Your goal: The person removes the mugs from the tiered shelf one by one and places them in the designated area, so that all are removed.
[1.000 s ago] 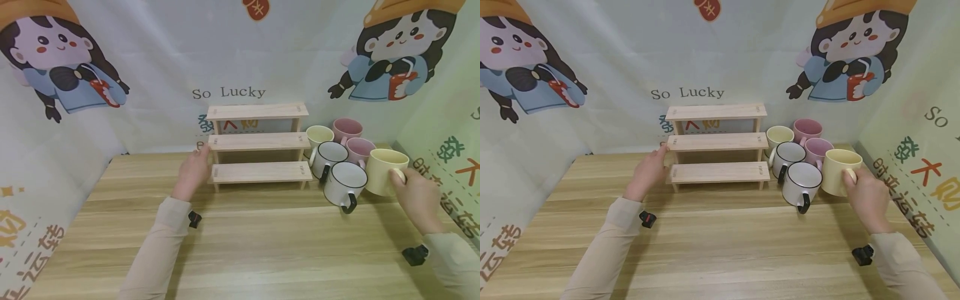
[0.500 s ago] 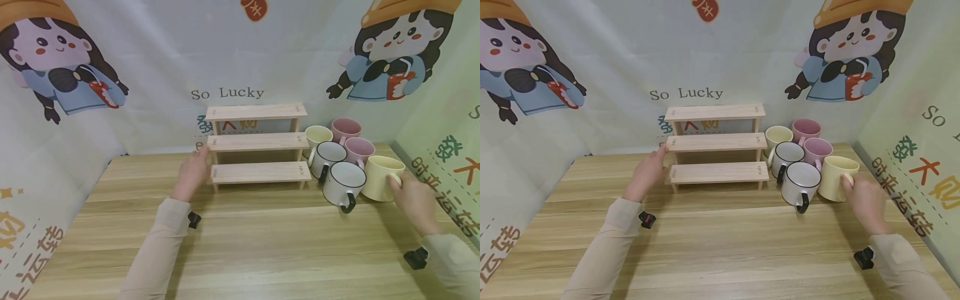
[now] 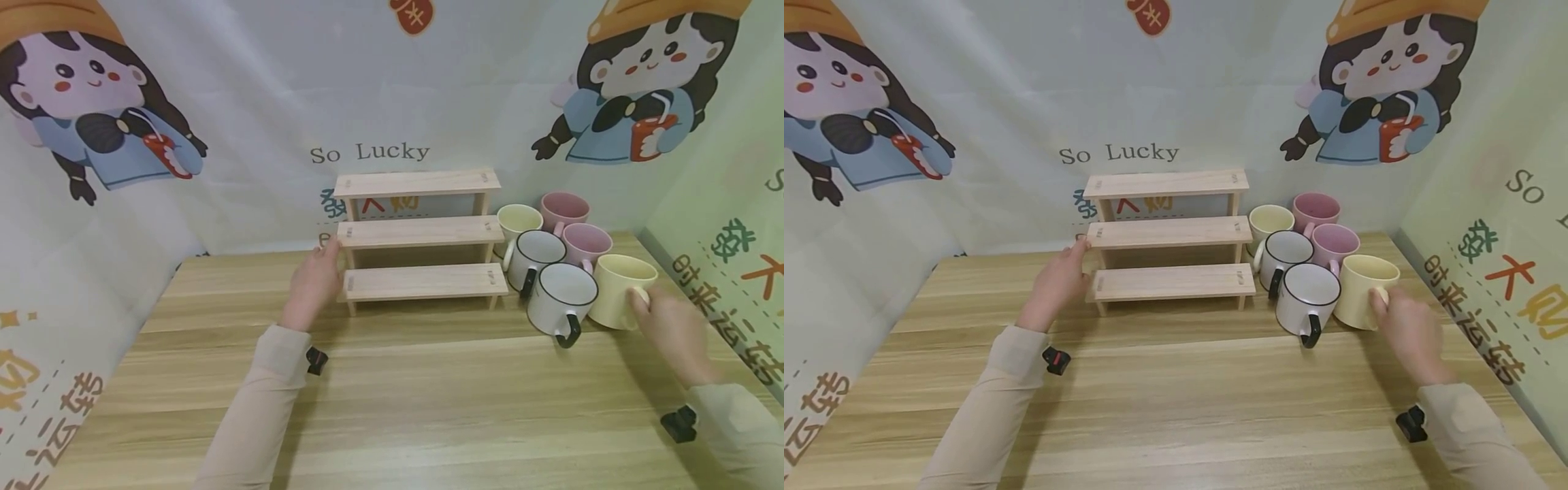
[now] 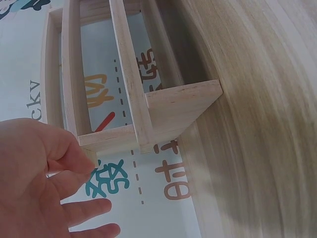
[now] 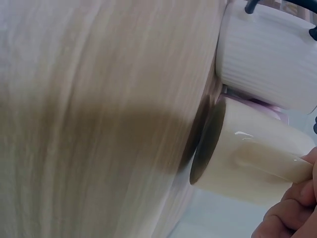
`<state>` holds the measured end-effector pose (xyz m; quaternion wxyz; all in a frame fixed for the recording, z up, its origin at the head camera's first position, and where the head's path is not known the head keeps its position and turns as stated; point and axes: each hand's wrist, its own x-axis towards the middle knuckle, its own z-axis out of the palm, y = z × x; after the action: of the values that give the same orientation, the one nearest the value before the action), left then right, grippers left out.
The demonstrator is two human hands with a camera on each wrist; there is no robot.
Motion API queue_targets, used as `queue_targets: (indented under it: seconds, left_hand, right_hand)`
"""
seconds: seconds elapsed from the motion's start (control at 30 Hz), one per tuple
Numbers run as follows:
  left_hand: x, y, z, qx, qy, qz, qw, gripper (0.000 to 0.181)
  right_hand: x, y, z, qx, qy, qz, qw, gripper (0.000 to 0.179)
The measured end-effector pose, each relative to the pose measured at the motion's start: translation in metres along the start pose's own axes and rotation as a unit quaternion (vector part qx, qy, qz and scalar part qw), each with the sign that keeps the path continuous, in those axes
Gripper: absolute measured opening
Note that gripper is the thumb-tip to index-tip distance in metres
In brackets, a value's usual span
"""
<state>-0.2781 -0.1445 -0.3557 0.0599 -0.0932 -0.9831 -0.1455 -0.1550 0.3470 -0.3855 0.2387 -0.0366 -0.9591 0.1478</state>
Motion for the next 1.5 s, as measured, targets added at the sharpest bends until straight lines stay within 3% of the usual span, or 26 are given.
queue_targets:
  seconds: [0.13,0.5,0.8,1.17,1.3,1.5]
  left_hand:
    - [0.0,-0.001,0.0,0.002,0.004,0.002,1.0,0.041]
    - [-0.001,0.0,0.001,-0.005,-0.006,-0.004,1.0,0.043]
    - [-0.004,-0.001,0.003,-0.002,-0.017,-0.009,0.9998,0.043]
    - [-0.003,-0.002,0.0,0.017,-0.024,-0.002,0.9996,0.049]
    - [-0.003,-0.003,-0.003,0.02,-0.038,-0.006,0.9991,0.056]
    - [-0.005,-0.003,-0.008,0.015,-0.065,-0.017,0.9976,0.062]
  right_hand:
    - [-0.003,-0.002,0.002,0.004,-0.011,0.002,0.9999,0.034]
    - [-0.008,-0.003,0.007,0.022,-0.091,0.042,0.9948,0.038]
    - [-0.014,-0.004,0.011,0.029,-0.104,0.044,0.9932,0.038]
    - [-0.006,-0.006,-0.005,0.012,-0.162,0.051,0.9855,0.049]
    - [-0.003,-0.011,-0.011,-0.006,-0.138,0.037,0.9897,0.049]
    - [0.0,-0.021,-0.017,-0.035,-0.065,0.03,0.9968,0.043]
